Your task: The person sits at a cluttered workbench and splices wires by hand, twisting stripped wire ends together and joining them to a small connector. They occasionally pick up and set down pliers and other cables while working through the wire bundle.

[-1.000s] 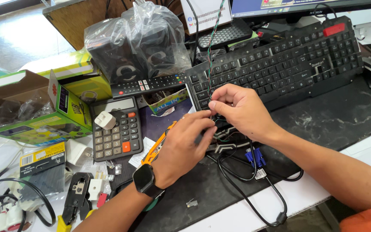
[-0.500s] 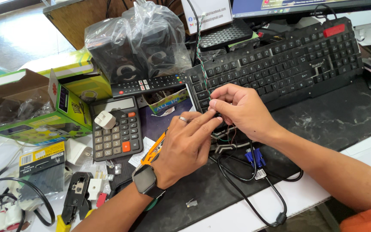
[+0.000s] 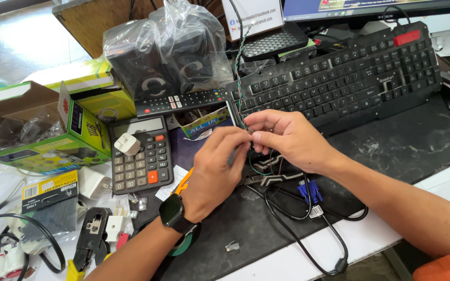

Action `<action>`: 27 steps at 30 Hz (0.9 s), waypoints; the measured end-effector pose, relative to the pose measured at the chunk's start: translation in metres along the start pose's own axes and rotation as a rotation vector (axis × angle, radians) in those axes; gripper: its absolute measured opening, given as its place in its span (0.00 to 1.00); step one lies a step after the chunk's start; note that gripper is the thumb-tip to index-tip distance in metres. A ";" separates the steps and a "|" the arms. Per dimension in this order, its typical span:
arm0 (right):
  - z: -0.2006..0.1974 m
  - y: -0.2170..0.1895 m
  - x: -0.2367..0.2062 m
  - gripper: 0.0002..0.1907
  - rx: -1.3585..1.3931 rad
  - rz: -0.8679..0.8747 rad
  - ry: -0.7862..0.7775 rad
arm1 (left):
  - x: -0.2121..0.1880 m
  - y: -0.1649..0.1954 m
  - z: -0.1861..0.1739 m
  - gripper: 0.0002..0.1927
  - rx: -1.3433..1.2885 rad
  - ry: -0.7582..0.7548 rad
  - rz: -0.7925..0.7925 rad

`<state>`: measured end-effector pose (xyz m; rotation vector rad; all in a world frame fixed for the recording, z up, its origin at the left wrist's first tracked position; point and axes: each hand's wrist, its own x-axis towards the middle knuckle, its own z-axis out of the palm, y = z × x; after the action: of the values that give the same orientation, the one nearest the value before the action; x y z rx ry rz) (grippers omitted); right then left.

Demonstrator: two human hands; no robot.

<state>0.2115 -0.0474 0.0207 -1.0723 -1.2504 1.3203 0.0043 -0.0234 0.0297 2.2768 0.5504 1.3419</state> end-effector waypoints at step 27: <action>0.022 -0.024 -0.014 0.07 -0.645 -0.201 0.130 | -0.012 -0.025 0.017 0.06 -0.447 -0.079 -0.535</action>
<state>0.1933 -0.0649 0.0460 -1.3995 -1.6854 0.6866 0.0111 -0.0116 0.0002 1.6569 0.6894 0.9825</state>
